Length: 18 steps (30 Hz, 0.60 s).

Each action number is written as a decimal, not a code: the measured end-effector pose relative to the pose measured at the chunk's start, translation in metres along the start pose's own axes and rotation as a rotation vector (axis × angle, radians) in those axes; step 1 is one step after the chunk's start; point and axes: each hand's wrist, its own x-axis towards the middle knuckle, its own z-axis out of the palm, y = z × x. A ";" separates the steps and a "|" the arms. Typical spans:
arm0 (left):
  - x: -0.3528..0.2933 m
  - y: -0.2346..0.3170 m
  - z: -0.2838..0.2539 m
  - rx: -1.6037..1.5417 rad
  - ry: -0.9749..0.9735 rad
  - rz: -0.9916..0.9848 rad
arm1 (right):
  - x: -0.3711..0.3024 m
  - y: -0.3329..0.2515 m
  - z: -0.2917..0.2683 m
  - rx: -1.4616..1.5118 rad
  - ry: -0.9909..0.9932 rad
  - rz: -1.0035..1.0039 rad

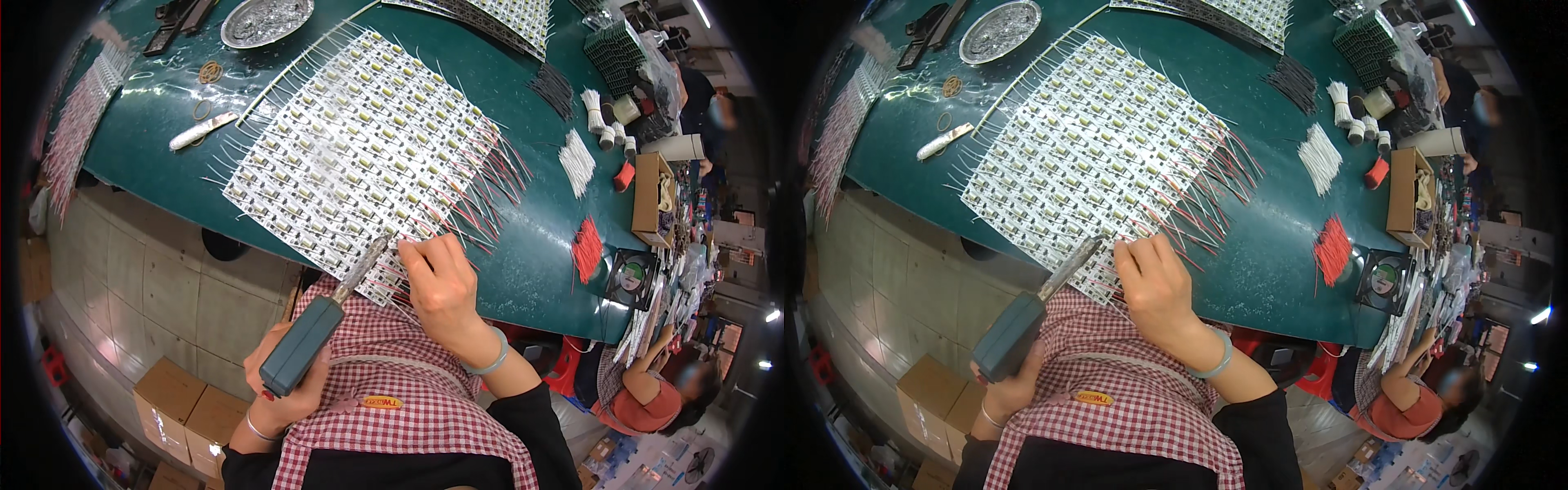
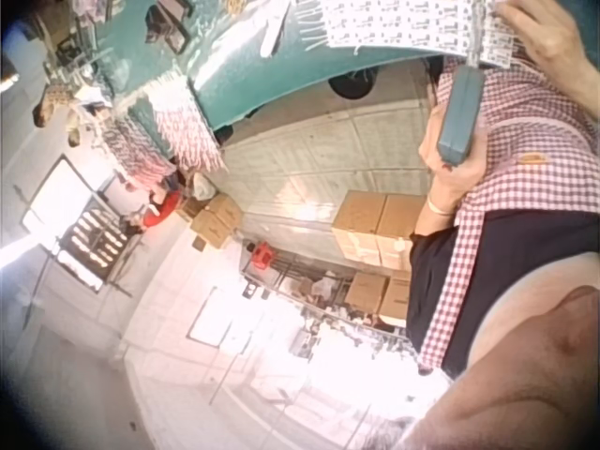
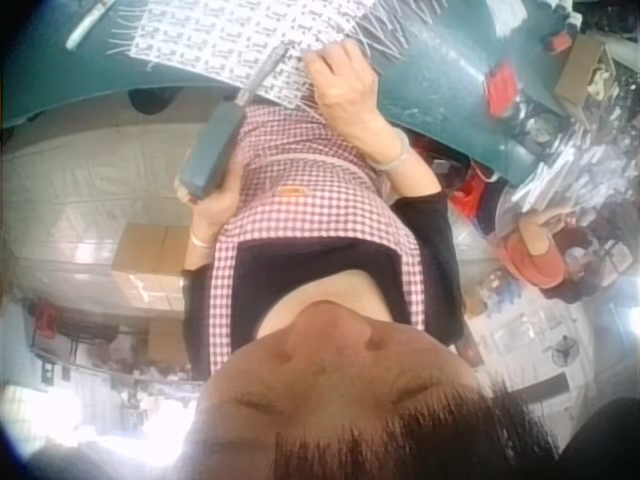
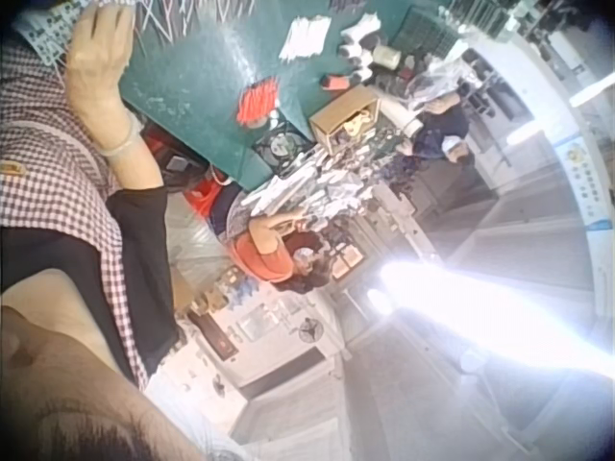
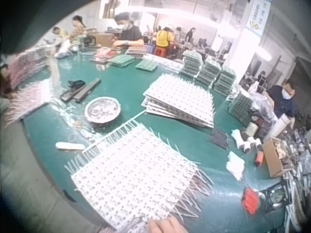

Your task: The person uses a soldering iron to attach red and white wires to a large LED panel on a green workbench. They repeatedly pick up wires, position them on the panel, and apply the soldering iron to secure the connections. The person occasionally adjusts the panel and organizes the wires during the process.

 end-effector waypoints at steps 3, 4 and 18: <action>-0.001 0.002 -0.002 -0.001 -0.014 -0.019 | -0.001 0.000 0.002 0.028 0.034 0.023; -0.002 0.001 -0.002 -0.002 -0.021 -0.032 | -0.002 0.000 0.002 0.028 0.052 0.023; -0.012 -0.001 -0.005 -0.006 0.014 -0.017 | -0.010 -0.014 0.002 0.116 0.067 0.055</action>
